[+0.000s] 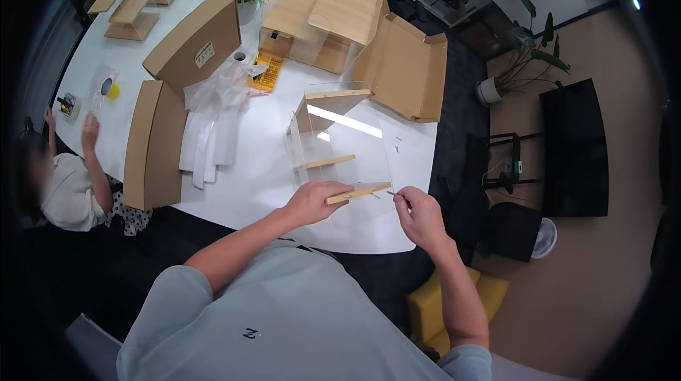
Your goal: The person assembles a small wooden and acrylic shelving unit on a white table. They insert wooden dowels into the acrylic frame, attach wooden shelves, and use a screwdriver to secure screws. Cardboard boxes and packaging materials are visible on the table.
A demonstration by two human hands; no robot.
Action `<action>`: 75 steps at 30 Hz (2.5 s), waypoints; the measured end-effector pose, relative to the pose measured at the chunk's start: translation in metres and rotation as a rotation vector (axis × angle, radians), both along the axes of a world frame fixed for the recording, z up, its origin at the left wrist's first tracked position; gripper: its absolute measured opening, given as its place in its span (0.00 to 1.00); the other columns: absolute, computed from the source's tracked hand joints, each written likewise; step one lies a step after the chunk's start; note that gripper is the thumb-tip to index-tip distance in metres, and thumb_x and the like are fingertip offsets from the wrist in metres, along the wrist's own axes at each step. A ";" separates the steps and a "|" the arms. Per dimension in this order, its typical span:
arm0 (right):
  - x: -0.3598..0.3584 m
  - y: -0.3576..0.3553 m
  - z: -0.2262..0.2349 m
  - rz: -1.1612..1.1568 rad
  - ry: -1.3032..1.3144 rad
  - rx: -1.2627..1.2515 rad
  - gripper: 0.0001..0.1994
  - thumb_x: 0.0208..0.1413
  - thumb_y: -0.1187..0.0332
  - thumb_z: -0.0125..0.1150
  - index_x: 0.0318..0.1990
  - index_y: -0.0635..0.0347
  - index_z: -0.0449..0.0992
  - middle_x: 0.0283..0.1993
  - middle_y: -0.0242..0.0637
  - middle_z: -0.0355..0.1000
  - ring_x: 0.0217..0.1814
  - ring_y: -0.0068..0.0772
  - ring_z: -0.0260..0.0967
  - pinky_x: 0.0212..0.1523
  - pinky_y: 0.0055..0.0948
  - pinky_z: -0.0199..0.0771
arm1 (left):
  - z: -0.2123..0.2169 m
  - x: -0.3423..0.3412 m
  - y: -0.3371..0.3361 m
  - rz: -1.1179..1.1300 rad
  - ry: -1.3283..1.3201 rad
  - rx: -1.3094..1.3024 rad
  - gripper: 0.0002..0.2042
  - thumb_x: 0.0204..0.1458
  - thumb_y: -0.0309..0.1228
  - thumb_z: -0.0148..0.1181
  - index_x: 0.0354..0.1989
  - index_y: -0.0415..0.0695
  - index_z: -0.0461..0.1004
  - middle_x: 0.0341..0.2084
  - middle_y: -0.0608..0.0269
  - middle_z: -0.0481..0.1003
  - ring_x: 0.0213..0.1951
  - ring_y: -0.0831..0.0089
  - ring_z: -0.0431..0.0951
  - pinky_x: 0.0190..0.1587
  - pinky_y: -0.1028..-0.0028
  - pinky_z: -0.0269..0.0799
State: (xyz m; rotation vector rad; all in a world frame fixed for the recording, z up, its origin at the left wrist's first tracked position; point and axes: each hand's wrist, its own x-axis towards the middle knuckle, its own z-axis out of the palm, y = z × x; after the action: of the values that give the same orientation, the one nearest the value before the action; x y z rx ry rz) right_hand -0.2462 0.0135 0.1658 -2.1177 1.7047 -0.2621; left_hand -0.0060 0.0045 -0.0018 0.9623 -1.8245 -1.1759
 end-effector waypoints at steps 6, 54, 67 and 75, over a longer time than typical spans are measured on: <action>-0.004 0.002 0.003 0.009 -0.054 -0.047 0.06 0.64 0.73 0.62 0.38 0.67 0.81 0.32 0.49 0.77 0.31 0.50 0.76 0.35 0.40 0.77 | 0.002 0.000 -0.013 0.026 0.123 0.041 0.17 0.59 0.27 0.70 0.57 0.46 0.84 0.45 0.51 0.86 0.43 0.52 0.86 0.48 0.64 0.81; 0.038 -0.048 0.021 -0.195 0.100 0.354 0.12 0.66 0.69 0.56 0.39 0.68 0.84 0.28 0.50 0.79 0.30 0.50 0.78 0.36 0.40 0.78 | 0.002 0.005 -0.042 -0.144 0.149 0.055 0.16 0.56 0.21 0.69 0.54 0.42 0.84 0.47 0.50 0.86 0.44 0.51 0.87 0.48 0.63 0.83; 0.018 -0.062 0.013 0.624 0.502 -0.098 0.01 0.58 0.72 0.63 0.34 0.57 0.78 0.31 0.34 0.70 0.37 0.37 0.70 0.39 0.37 0.70 | 0.001 0.018 -0.041 -0.142 0.174 0.085 0.16 0.57 0.22 0.69 0.54 0.43 0.85 0.46 0.51 0.86 0.44 0.53 0.87 0.49 0.64 0.83; 0.027 -0.072 0.018 0.728 0.571 -0.095 0.02 0.59 0.71 0.59 0.34 0.56 0.77 0.32 0.34 0.71 0.38 0.37 0.71 0.41 0.37 0.71 | 0.000 0.019 -0.041 -0.141 0.176 0.087 0.17 0.56 0.22 0.70 0.54 0.43 0.85 0.47 0.51 0.86 0.44 0.53 0.87 0.49 0.64 0.83</action>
State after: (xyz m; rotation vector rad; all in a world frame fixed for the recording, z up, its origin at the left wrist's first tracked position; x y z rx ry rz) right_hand -0.2191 -0.0583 0.1841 -2.8937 1.0333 0.5261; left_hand 0.0135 -0.0365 -0.0017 0.7619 -1.7345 -1.3909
